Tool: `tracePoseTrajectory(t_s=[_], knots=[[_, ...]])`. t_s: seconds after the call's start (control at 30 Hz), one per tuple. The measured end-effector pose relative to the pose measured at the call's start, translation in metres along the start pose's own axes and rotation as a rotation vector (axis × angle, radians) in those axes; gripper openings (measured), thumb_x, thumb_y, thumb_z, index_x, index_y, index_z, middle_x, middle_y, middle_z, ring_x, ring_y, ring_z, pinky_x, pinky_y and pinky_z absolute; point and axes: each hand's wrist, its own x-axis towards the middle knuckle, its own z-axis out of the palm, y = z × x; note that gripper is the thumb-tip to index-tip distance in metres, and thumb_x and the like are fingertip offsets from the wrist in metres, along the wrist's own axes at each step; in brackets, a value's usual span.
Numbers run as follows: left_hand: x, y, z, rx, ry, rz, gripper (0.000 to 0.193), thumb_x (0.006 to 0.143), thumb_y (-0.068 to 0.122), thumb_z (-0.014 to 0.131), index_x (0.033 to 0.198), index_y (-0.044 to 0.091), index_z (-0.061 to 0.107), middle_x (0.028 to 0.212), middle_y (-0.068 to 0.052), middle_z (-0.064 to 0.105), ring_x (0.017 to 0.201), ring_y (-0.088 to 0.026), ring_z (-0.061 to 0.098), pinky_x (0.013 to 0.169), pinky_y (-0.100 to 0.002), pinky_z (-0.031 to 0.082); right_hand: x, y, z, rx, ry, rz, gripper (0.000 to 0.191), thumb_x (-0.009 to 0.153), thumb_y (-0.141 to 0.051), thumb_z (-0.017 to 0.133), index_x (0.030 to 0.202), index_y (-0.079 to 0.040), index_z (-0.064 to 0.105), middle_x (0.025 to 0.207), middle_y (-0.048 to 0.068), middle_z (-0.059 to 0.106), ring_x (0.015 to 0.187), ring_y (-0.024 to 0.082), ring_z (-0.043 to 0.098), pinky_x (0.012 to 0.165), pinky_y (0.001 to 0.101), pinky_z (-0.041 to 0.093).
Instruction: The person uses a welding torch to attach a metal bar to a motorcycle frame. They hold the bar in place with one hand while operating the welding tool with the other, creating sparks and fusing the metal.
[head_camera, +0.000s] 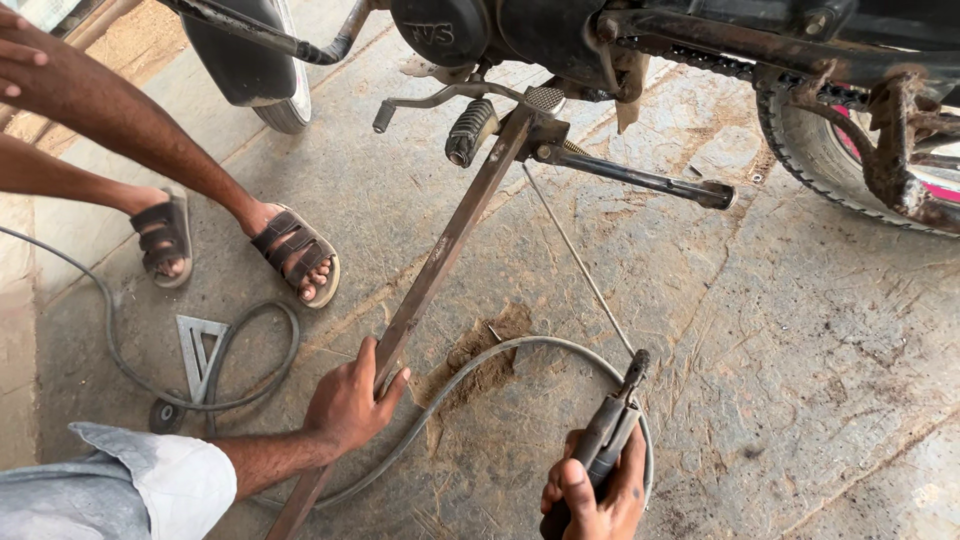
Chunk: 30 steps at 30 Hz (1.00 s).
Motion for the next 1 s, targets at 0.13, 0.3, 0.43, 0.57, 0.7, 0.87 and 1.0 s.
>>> tracePoseTrajectory(t_s=[0.13, 0.3, 0.43, 0.57, 0.7, 0.87, 1.0], knots=[[0.001, 0.001, -0.001, 0.01, -0.027, -0.023, 0.079, 0.097, 0.047, 0.058, 0.142, -0.012, 0.034, 0.051, 0.0, 0.054, 0.037, -0.011, 0.052, 0.03, -0.03, 0.046, 0.0, 0.0, 0.001, -0.017, 0.013, 0.063, 0.103, 0.068, -0.04, 0.082, 0.15, -0.003, 0.033, 0.077, 0.014, 0.056, 0.044, 0.019, 0.057, 0.033, 0.0345, 0.05], [0.0, 0.006, -0.005, 0.007, -0.044, -0.037, 0.075, 0.098, 0.046, 0.058, 0.14, -0.011, 0.035, 0.05, 0.0, 0.054, 0.036, -0.012, 0.053, 0.031, -0.031, 0.047, -0.001, 0.006, -0.001, 0.077, 0.043, 0.085, 0.094, 0.071, -0.037, 0.074, 0.15, -0.005, 0.033, 0.078, 0.013, 0.053, 0.042, 0.019, 0.054, 0.029, 0.0345, 0.047], [-0.001, 0.008, -0.008, -0.016, -0.062, -0.047, 0.072, 0.098, 0.045, 0.057, 0.139, -0.011, 0.036, 0.05, -0.001, 0.055, 0.037, -0.012, 0.055, 0.032, -0.03, 0.049, 0.005, 0.017, -0.007, 0.282, 0.01, 0.16, 0.086, 0.074, -0.038, 0.07, 0.145, -0.004, 0.036, 0.079, 0.014, 0.051, 0.042, 0.017, 0.053, 0.027, 0.0331, 0.045], [0.0, 0.008, -0.007, -0.01, -0.035, -0.038, 0.074, 0.097, 0.045, 0.057, 0.14, -0.011, 0.036, 0.052, -0.002, 0.057, 0.037, -0.013, 0.055, 0.032, -0.032, 0.05, 0.011, 0.026, -0.013, 0.333, 0.023, 0.188, 0.083, 0.077, -0.038, 0.069, 0.144, -0.002, 0.036, 0.081, 0.015, 0.05, 0.043, 0.019, 0.052, 0.028, 0.0337, 0.043], [0.001, 0.007, -0.006, -0.001, -0.035, -0.039, 0.076, 0.097, 0.045, 0.057, 0.143, -0.011, 0.035, 0.053, -0.003, 0.058, 0.038, -0.013, 0.056, 0.032, -0.032, 0.05, 0.013, 0.03, -0.014, 0.371, 0.0, 0.156, 0.087, 0.077, -0.04, 0.069, 0.15, -0.005, 0.037, 0.081, 0.015, 0.051, 0.043, 0.017, 0.05, 0.028, 0.0311, 0.042], [0.0, 0.009, -0.008, -0.013, -0.039, -0.026, 0.075, 0.097, 0.045, 0.057, 0.14, -0.013, 0.035, 0.051, -0.004, 0.058, 0.038, -0.014, 0.058, 0.033, -0.032, 0.052, 0.014, 0.03, -0.014, 0.363, -0.01, 0.152, 0.087, 0.078, -0.039, 0.07, 0.15, -0.004, 0.037, 0.081, 0.015, 0.051, 0.043, 0.017, 0.051, 0.028, 0.0316, 0.043], [-0.001, 0.011, -0.011, 0.01, -0.044, -0.027, 0.074, 0.097, 0.043, 0.058, 0.139, -0.013, 0.036, 0.052, -0.005, 0.058, 0.039, -0.015, 0.059, 0.033, -0.033, 0.051, 0.015, 0.029, -0.014, 0.386, -0.035, 0.147, 0.085, 0.077, -0.039, 0.069, 0.147, -0.002, 0.037, 0.081, 0.016, 0.052, 0.043, 0.018, 0.051, 0.027, 0.032, 0.042]])
